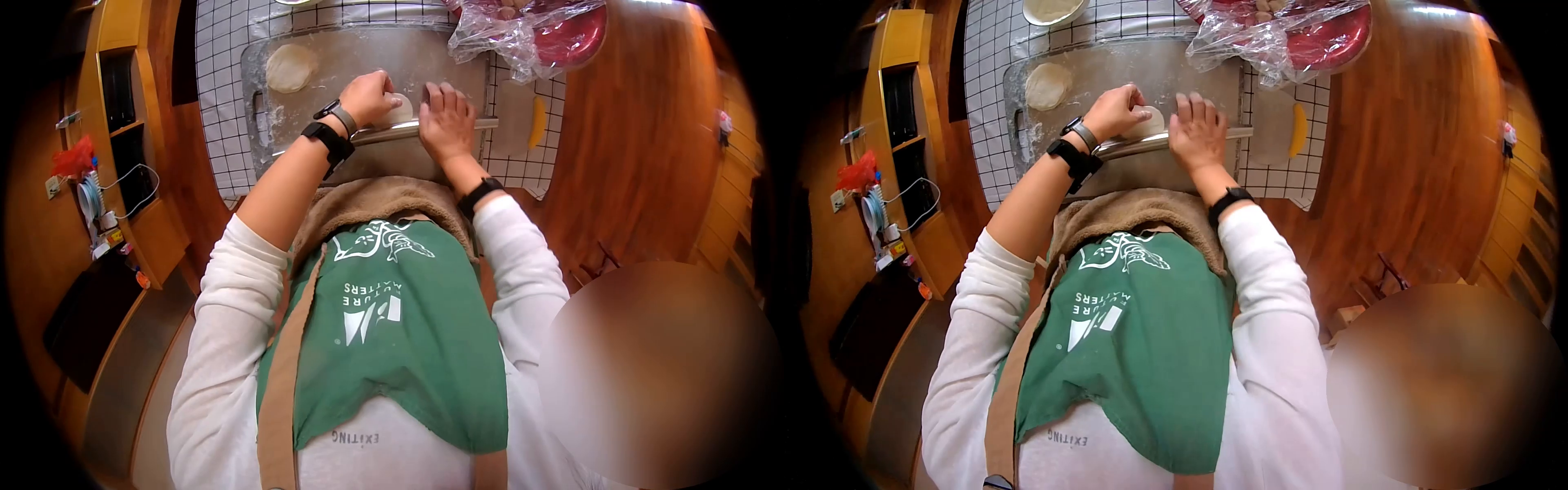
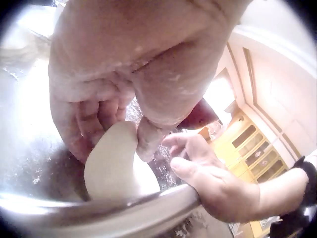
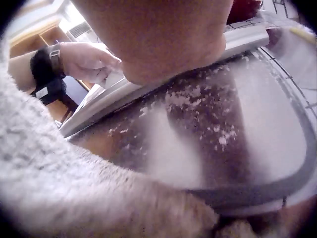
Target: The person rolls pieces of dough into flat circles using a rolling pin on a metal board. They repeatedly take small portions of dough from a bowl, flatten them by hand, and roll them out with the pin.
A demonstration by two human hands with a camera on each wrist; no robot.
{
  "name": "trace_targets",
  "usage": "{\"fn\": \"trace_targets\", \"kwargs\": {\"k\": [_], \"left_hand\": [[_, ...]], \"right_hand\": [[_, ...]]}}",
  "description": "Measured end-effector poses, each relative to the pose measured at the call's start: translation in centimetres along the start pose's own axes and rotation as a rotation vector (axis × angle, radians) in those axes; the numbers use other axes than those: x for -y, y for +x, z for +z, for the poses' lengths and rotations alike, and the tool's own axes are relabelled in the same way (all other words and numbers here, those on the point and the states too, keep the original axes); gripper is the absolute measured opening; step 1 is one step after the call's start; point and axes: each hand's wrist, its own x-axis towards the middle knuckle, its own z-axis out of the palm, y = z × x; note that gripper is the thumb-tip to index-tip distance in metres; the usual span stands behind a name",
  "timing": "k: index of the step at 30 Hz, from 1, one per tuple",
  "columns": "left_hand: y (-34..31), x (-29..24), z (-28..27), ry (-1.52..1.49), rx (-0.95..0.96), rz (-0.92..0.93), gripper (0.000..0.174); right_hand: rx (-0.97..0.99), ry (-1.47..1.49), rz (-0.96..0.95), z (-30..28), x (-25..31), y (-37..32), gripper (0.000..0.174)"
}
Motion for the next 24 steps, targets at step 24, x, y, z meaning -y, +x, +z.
{"fn": "trace_targets", "kwargs": {"k": [24], "left_hand": [[-1.7,-0.4,-0.9,0.225,0.041,0.057,0.026]], "right_hand": [[0.284,0.259,-0.610,-1.9,-2.5,2.4,0.032]]}}
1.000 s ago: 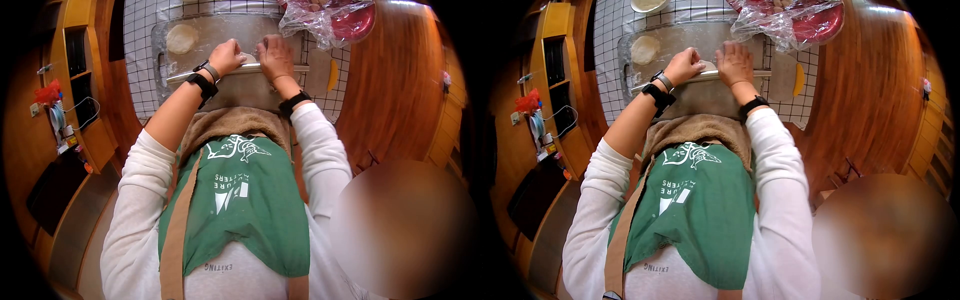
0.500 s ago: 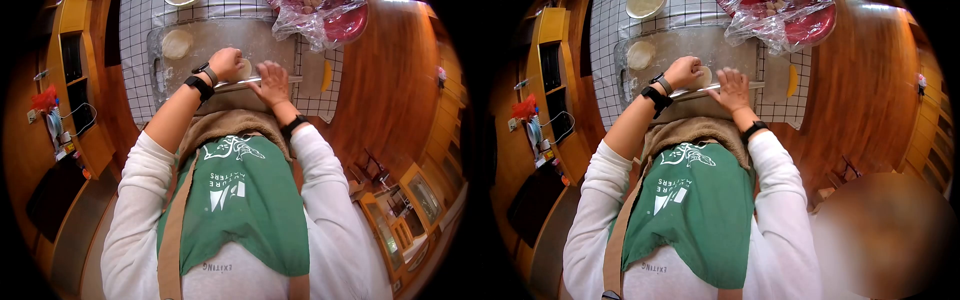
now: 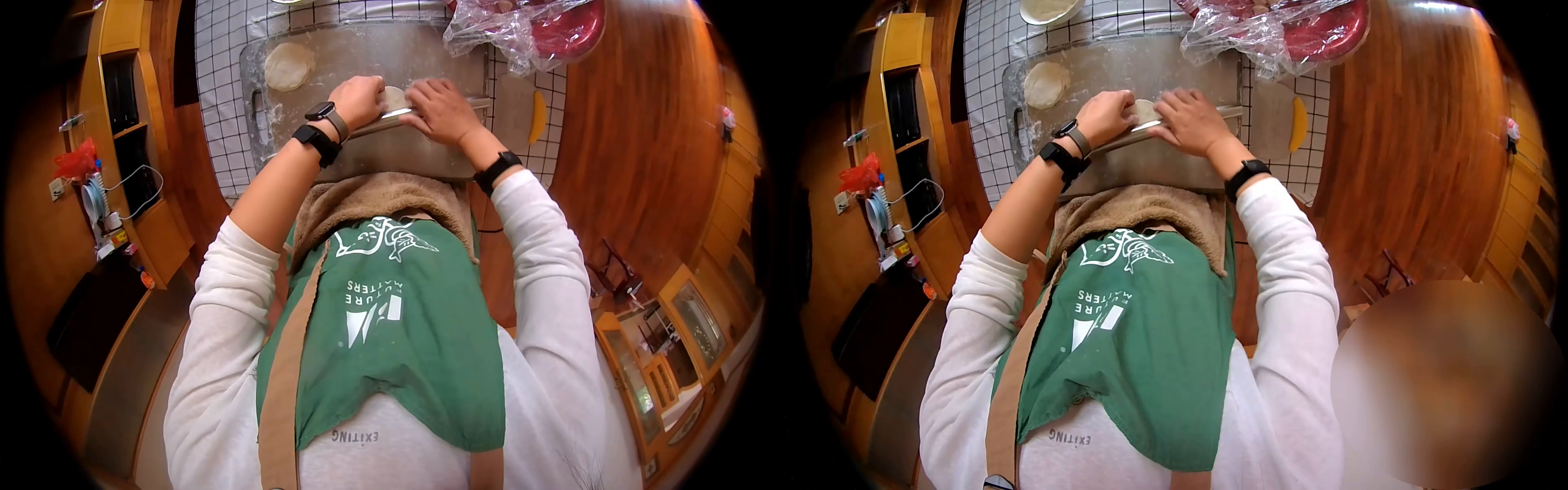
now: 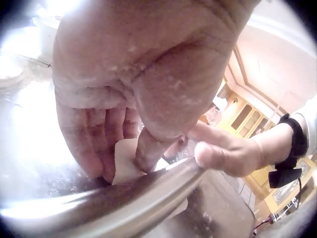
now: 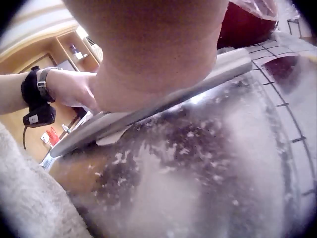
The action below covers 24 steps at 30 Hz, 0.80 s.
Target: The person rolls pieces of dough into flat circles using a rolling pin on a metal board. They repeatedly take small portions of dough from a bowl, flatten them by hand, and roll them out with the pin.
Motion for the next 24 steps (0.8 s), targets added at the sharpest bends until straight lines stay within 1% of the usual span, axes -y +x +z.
{"fn": "trace_targets", "kwargs": {"k": [2,3,4,6,7,8,10,12,14,15,16,17,18,19,20,21,22,24], "left_hand": [[0.4,-0.1,0.2,0.025,-0.004,-0.021,0.025],[0.6,-0.2,0.3,0.022,-0.015,-0.037,0.026],[0.5,-0.2,0.4,0.021,-0.022,-0.056,0.027],[0.2,-0.4,0.4,-0.007,-0.037,-0.075,0.028],[0.4,-0.6,0.2,-0.034,-0.062,-0.084,0.029],[0.8,-0.6,0.1,-0.037,-0.071,-0.077,0.029],[0.8,-0.9,0.2,-0.087,-0.056,-0.126,0.030],[1.1,-1.2,0.2,-0.062,-0.081,-0.130,0.028],[0.4,-1.0,0.5,-0.034,-0.082,-0.135,0.026],[0.6,-0.7,0.6,-0.026,-0.049,-0.105,0.027],[0.9,-0.7,0.3,-0.019,-0.021,-0.072,0.028],[0.7,-0.6,0.1,-0.082,0.021,-0.052,0.029],[0.7,-0.3,0.2,-0.082,0.019,-0.051,0.029],[0.6,0.0,0.4,-0.174,-0.019,0.020,0.029],[0.4,0.3,0.7,-0.266,-0.055,0.090,0.029],[0.3,0.4,0.5,-0.324,-0.004,0.031,0.027],[0.2,0.9,0.8,-0.323,-0.001,0.028,0.027],[-0.1,2.2,1.6,-0.538,0.040,-0.069,0.027]], "right_hand": [[-0.156,0.018,0.317,0.5,0.3,2.1,0.031],[-0.186,-0.014,0.471,1.2,0.2,2.8,0.029],[-0.180,-0.008,0.470,1.8,0.6,2.5,0.029],[-0.317,-0.170,0.559,2.6,2.2,1.3,0.032],[-0.287,-0.190,0.553,2.9,3.1,-0.1,0.037],[-0.291,-0.200,0.549,3.2,2.6,-0.3,0.037],[-0.269,-0.148,0.499,2.7,2.9,-0.3,0.035],[-0.252,-0.153,0.517,2.3,1.4,2.3,0.034],[-0.264,-0.177,0.651,2.1,1.7,3.3,0.035],[-0.217,-0.172,0.624,2.1,2.1,2.4,0.043],[-0.223,-0.177,0.622,1.8,2.7,1.2,0.043],[-0.175,-0.143,0.501,1.4,3.6,-0.5,0.043],[-0.126,-0.107,0.381,1.1,4.0,-1.8,0.043],[-0.126,-0.107,0.379,1.0,3.8,-2.7,0.043],[-0.121,-0.107,0.254,1.0,3.7,-3.6,0.041],[-0.116,-0.104,0.130,0.9,3.7,-4.2,0.039],[-0.116,-0.099,0.131,0.8,3.5,-4.5,0.039],[-0.103,-0.072,0.053,0.7,2.9,-4.7,0.034]]}}
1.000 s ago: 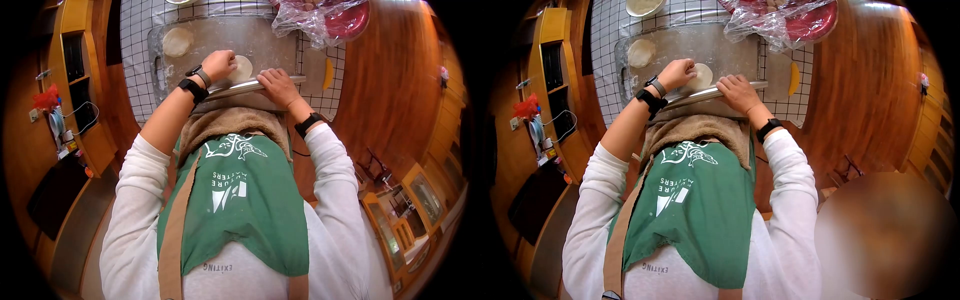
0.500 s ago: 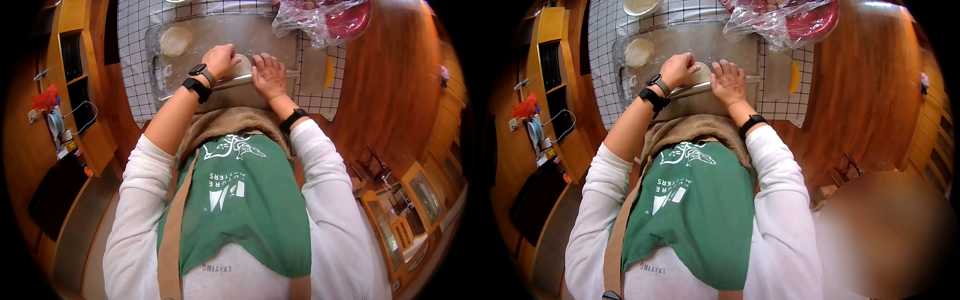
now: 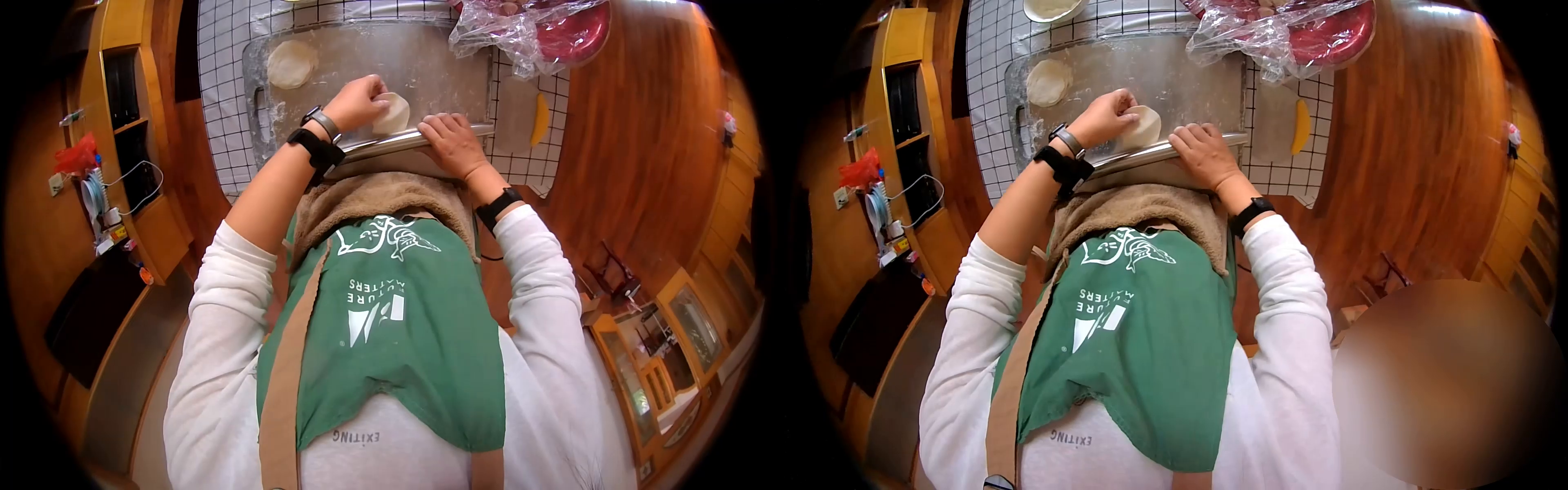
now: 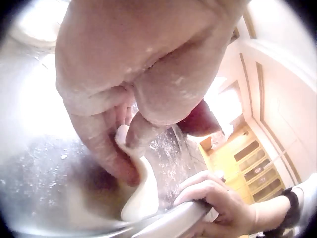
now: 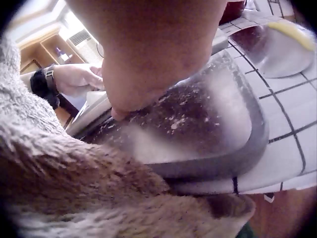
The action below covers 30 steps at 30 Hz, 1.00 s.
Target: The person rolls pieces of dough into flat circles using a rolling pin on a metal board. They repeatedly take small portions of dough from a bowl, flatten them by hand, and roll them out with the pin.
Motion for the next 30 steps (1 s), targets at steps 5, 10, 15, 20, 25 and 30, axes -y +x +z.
{"fn": "trace_targets", "kwargs": {"k": [5,10,15,20,25,30], "left_hand": [[-0.5,-0.7,-0.8,0.038,0.091,-0.098,0.022],[-0.3,-1.0,-0.7,0.234,0.058,0.000,0.025],[-0.1,-1.7,-0.5,0.278,0.013,0.017,0.027],[0.5,-1.7,0.2,0.304,-0.013,0.030,0.030],[0.7,-1.5,0.4,0.398,-0.017,0.042,0.032],[0.3,-1.3,0.1,0.418,0.121,0.058,0.031]], "right_hand": [[0.072,0.009,-0.033,-0.5,-1.1,0.7,0.034],[0.122,0.045,0.034,-0.2,-0.6,3.3,0.027],[-0.107,-0.077,0.431,2.7,1.3,6.3,0.036],[-0.146,-0.151,0.455,4.0,2.5,3.8,0.049],[-0.151,-0.147,0.588,3.5,1.6,7.0,0.048],[-0.055,-0.068,0.357,1.8,3.3,1.9,0.060]]}}
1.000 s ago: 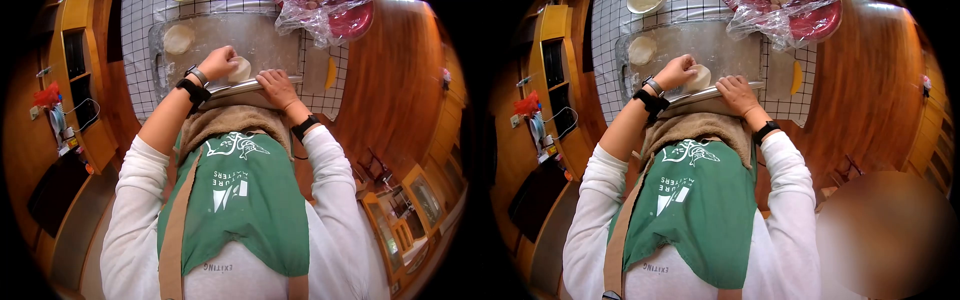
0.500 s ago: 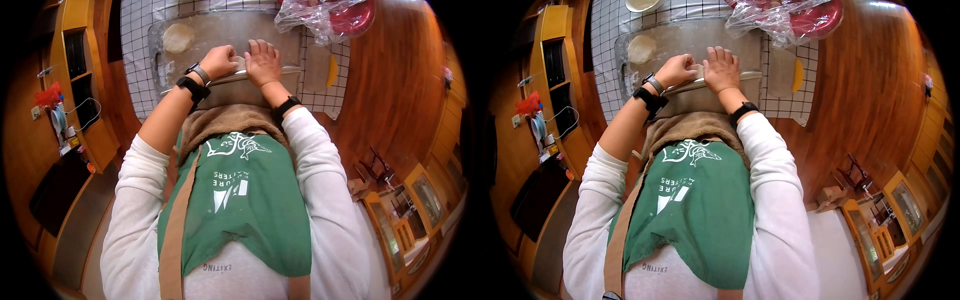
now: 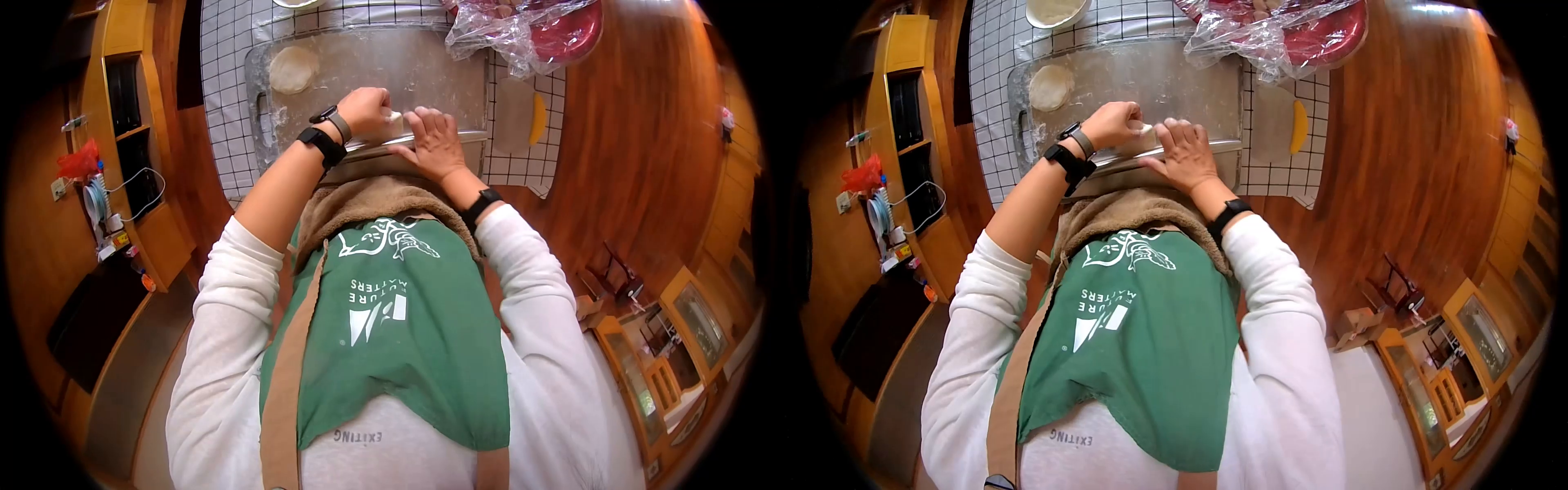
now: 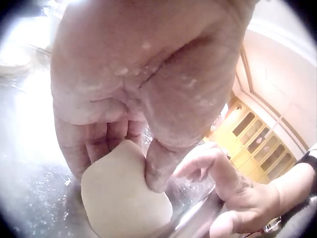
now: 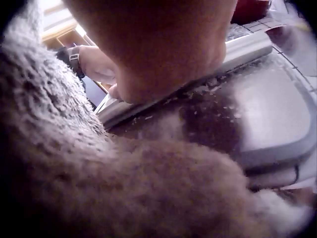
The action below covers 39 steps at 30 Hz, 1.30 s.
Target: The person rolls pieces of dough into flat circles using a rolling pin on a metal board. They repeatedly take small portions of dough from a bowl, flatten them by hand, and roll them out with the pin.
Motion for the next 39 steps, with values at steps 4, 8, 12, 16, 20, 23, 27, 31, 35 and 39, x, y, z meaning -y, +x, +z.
{"fn": "trace_targets", "kwargs": {"k": [4,8,12,16,20,23,27,31,35,39], "left_hand": [[-1.0,-0.9,-0.9,-0.115,-0.011,0.012,0.022],[-1.1,0.5,-0.3,-0.316,-0.057,-0.076,0.025],[-1.1,2.0,0.5,-0.571,-0.169,-0.072,0.027],[-1.2,1.2,-0.1,-0.389,-0.164,-0.084,0.032],[-1.0,0.7,-0.8,-0.233,-0.156,-0.113,0.029],[-0.7,0.7,-0.9,-0.082,-0.154,-0.053,0.025],[-0.6,0.1,-1.1,-0.028,-0.161,-0.029,0.026],[-0.6,-0.2,-1.2,-0.027,-0.182,-0.032,0.029],[-0.2,0.1,-0.3,-0.006,-0.239,-0.065,0.030],[-0.4,-0.2,-1.5,0.056,-0.184,-0.061,0.031]], "right_hand": [[0.211,0.014,-0.226,-1.2,-1.6,-1.0,0.047],[0.215,0.065,-0.314,-1.7,-2.9,-1.5,0.041],[0.176,0.081,-0.326,-2.1,-3.7,-1.3,0.040],[0.133,0.068,-0.330,-2.1,-3.7,-0.6,0.037],[0.133,0.101,-0.344,-1.7,-3.8,0.8,0.037],[0.126,0.099,-0.311,-1.7,-3.0,2.6,0.035],[0.021,0.049,0.023,0.3,-1.0,5.7,0.034],[-0.093,-0.019,0.163,1.3,0.4,3.5,0.034],[-0.043,-0.039,0.136,1.8,-0.2,3.8,0.033],[-0.037,-0.035,0.213,2.0,-0.5,6.3,0.035]]}}
